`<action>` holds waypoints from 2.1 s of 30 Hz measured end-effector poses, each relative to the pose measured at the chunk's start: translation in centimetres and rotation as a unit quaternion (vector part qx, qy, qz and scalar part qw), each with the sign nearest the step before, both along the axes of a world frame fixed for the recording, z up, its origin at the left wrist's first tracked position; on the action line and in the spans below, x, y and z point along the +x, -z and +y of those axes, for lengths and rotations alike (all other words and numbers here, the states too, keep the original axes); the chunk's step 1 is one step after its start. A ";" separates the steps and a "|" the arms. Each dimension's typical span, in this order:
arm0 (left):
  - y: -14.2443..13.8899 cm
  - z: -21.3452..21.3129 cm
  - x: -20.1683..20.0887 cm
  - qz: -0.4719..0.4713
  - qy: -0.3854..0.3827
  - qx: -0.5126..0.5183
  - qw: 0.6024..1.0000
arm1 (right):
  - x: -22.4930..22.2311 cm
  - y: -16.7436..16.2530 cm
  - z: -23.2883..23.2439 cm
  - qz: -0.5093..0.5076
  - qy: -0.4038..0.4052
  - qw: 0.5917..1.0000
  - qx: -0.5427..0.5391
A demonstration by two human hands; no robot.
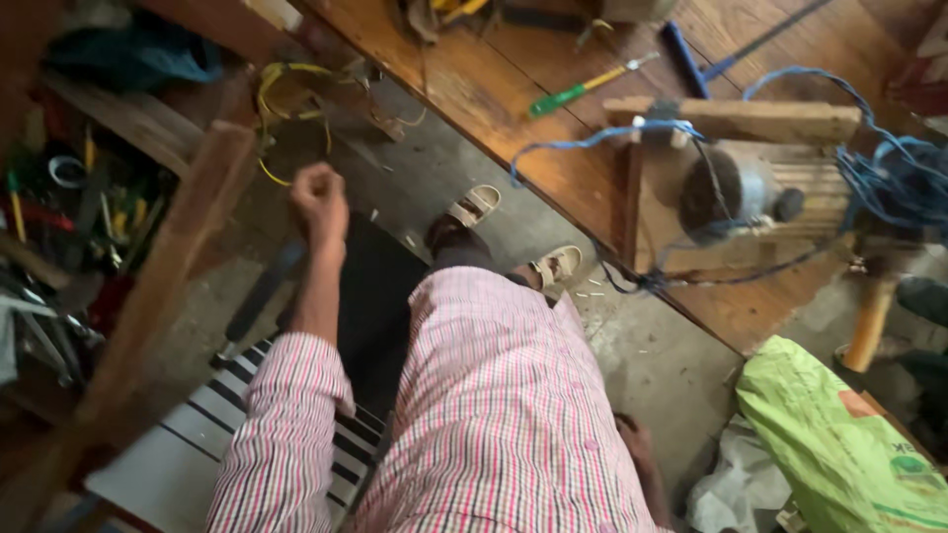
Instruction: The person works at a wooden workbench on a cylindrical grinding wheel mounted on a shaft, using pliers and a T-handle rod to loosen and adjust the assembly, then wipes parts with a cloth. They move to a bench-mounted motor unit, handle its power cord and wires, and strip and connect wire ends by hand near the machine.
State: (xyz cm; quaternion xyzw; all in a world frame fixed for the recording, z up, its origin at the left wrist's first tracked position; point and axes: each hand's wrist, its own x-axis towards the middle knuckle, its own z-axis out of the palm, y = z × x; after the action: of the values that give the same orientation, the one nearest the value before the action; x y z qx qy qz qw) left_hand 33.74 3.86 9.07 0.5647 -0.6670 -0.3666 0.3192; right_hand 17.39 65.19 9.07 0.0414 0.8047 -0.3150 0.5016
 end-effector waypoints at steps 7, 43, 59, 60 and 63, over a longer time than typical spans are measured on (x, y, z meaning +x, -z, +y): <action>0.6 -15.3 -3.7 0.258 -0.187 0.437 0.842 | 3.2 -2.6 -9.8 -0.091 0.283 0.949 0.107; -15.0 0.7 -3.4 0.043 0.750 -0.084 0.655 | 2.7 -16.9 -40.0 -0.207 0.491 0.781 -0.326; -12.8 4.9 -21.3 0.170 0.300 0.855 0.389 | 8.9 -26.8 -34.3 0.258 0.044 0.959 -0.113; -12.7 5.3 -22.0 0.162 0.317 0.845 0.398 | 9.6 -26.5 -33.5 0.308 0.051 0.941 -0.130; -13.8 7.7 -21.7 0.180 0.414 0.786 0.422 | 11.1 -25.7 -31.4 0.233 0.085 0.967 -0.053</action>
State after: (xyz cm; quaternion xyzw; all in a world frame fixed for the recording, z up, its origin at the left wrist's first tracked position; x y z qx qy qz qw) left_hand 12.02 11.54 22.89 0.1470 -0.1694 -0.9129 -0.3411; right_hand 28.52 33.83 34.74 0.0081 0.8749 -0.3996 0.2735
